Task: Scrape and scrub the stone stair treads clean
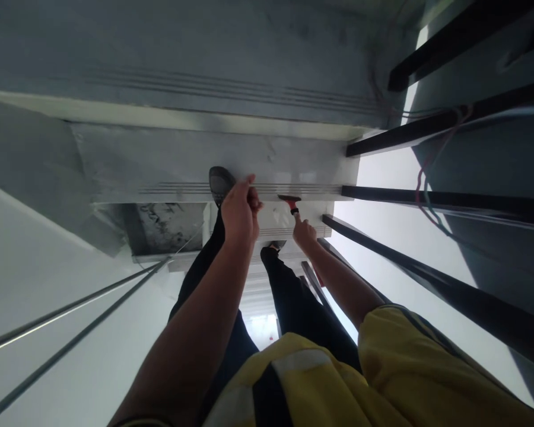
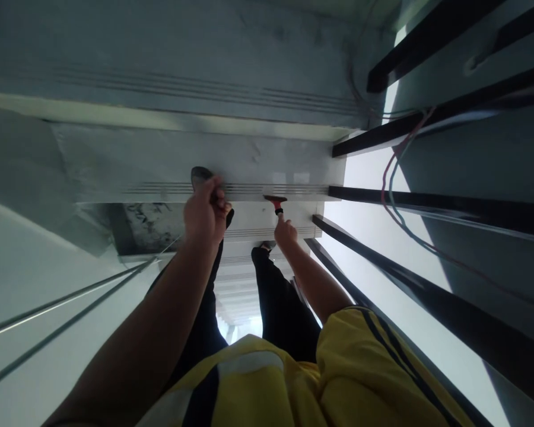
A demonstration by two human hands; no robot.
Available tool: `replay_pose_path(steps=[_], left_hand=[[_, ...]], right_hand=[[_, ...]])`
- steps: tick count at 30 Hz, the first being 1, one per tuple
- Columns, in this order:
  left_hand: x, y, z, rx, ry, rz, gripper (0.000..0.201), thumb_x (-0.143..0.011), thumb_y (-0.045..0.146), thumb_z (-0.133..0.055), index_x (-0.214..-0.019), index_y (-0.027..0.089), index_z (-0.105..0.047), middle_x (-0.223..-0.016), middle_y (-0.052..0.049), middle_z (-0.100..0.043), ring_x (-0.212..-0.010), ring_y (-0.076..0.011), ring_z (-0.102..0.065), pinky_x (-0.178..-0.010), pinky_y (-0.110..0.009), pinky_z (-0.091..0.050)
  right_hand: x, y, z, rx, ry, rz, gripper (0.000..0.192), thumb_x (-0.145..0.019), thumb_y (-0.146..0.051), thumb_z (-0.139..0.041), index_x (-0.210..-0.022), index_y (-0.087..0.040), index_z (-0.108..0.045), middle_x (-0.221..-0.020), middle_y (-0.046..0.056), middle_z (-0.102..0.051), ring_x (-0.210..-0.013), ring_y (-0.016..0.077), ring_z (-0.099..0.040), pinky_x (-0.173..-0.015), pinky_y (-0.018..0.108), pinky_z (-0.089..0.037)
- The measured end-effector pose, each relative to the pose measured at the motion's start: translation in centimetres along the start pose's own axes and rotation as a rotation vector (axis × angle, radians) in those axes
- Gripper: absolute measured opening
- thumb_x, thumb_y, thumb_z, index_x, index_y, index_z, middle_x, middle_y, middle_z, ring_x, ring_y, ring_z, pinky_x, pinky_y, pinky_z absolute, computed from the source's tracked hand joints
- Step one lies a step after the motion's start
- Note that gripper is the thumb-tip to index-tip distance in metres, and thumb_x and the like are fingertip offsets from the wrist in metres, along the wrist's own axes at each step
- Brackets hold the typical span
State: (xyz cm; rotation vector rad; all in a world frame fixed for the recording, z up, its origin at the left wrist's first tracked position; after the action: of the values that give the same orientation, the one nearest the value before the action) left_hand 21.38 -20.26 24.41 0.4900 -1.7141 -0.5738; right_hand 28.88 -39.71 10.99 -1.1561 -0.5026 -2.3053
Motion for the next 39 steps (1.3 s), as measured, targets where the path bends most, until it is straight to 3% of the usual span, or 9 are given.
replay_pose_path(steps=[4,8,11,14,18,22,28,35,39], left_hand=[[2.8,-8.8,3.3,-0.449,-0.066,0.350,0.018,-0.079,0.034,-0.052,-0.078,0.015,-0.053,-0.065,0.003,-0.049,-0.048,-0.0039,-0.040,-0.050,-0.016,-0.039],[5.2,-16.6,3.9,-0.569,-0.365,0.619,0.017,-0.073,0.028,-0.062,-0.073,0.011,-0.059,-0.069,-0.004,-0.058,-0.053,-0.0095,-0.049,-0.050,-0.021,-0.041],[5.3,-19.8,2.7,-0.487,-0.592,0.716,0.026,-0.079,0.037,-0.057,-0.083,0.012,-0.063,-0.084,-0.008,-0.064,-0.065,-0.0130,-0.056,-0.058,-0.025,-0.046],[4.9,-21.2,1.1,-0.309,-0.755,0.787,0.022,-0.080,0.032,-0.054,-0.090,0.014,-0.062,-0.089,-0.008,-0.064,-0.075,-0.0150,-0.060,-0.070,-0.030,-0.050],[5.0,-22.1,-0.2,-0.090,-0.813,0.891,0.022,-0.073,0.018,-0.058,-0.095,0.013,-0.058,-0.086,-0.008,-0.063,-0.079,-0.0179,-0.062,-0.076,-0.038,-0.052],[5.5,-23.3,0.1,0.013,-0.734,0.942,0.024,-0.073,0.013,-0.056,-0.098,0.013,-0.053,-0.083,-0.007,-0.061,-0.075,-0.0174,-0.062,-0.078,-0.042,-0.052],[4.7,-27.0,1.9,-0.107,-0.581,0.888,0.022,-0.074,0.008,-0.054,-0.095,0.013,-0.051,-0.073,-0.004,-0.058,-0.065,-0.0134,-0.059,-0.071,-0.034,-0.051],[4.0,-29.7,2.5,-0.307,-0.495,0.857,0.017,-0.082,0.025,-0.057,-0.089,0.014,-0.047,-0.072,-0.003,-0.058,-0.063,-0.0132,-0.058,-0.065,-0.029,-0.049],[4.8,-29.8,1.8,-0.304,-0.488,0.865,0.017,-0.085,0.028,-0.054,-0.091,0.014,-0.047,-0.074,-0.003,-0.057,-0.062,-0.0115,-0.056,-0.067,-0.031,-0.050]], right_hand=[[-0.3,-0.1,0.9,0.057,-0.035,0.110,0.059,-0.091,-0.012,-0.031,-0.149,-0.018,-0.022,-0.106,0.019,-0.060,-0.097,0.0266,-0.063,-0.080,0.036,-0.047],[-0.8,-0.5,1.7,0.120,-0.004,0.172,0.062,-0.090,-0.011,-0.033,-0.149,-0.011,-0.014,-0.098,0.019,-0.064,-0.098,0.0272,-0.063,-0.080,0.035,-0.047],[-1.4,-1.0,1.7,0.140,0.003,0.148,0.063,-0.090,-0.011,-0.034,-0.149,-0.009,-0.012,-0.097,0.020,-0.065,-0.094,0.0262,-0.064,-0.078,0.033,-0.047],[-2.0,-1.2,1.8,0.173,-0.010,0.129,0.065,-0.089,-0.013,-0.035,-0.149,-0.009,-0.010,-0.094,0.019,-0.065,-0.091,0.0263,-0.065,-0.076,0.033,-0.048],[-2.4,-0.9,1.7,0.235,-0.054,0.097,0.065,-0.092,-0.022,-0.037,-0.150,-0.010,-0.010,-0.093,0.018,-0.065,-0.091,0.0278,-0.065,-0.075,0.034,-0.047],[-2.6,-0.8,0.8,0.247,-0.053,0.045,0.067,-0.094,-0.024,-0.035,-0.150,-0.008,-0.003,-0.090,0.018,-0.066,-0.088,0.0272,-0.066,-0.076,0.035,-0.047],[-3.3,-0.8,-1.8,0.122,-0.008,0.006,0.068,-0.095,-0.029,-0.036,-0.151,-0.011,-0.001,-0.094,0.018,-0.065,-0.089,0.0258,-0.065,-0.078,0.034,-0.045],[-5.6,1.0,-4.4,-0.345,0.106,0.100,0.068,-0.094,-0.035,-0.037,-0.152,-0.016,-0.005,-0.089,0.008,-0.068,-0.075,0.0189,-0.064,-0.071,0.027,-0.045],[-6.2,2.0,-4.4,-0.422,0.148,0.125,0.057,-0.095,-0.033,-0.031,-0.149,-0.016,-0.024,-0.079,0.007,-0.068,-0.067,0.0171,-0.062,-0.067,0.026,-0.043]])
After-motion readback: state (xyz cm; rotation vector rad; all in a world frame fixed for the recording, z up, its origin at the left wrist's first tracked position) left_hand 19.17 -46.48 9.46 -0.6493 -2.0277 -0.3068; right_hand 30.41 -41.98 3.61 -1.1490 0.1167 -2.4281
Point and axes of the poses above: each hand's wrist, its own x-axis away from the middle knuckle, its own z-axis out of the back of the hand, y = z × x, the point moved 4 cm from there along -x, towards the middle knuckle
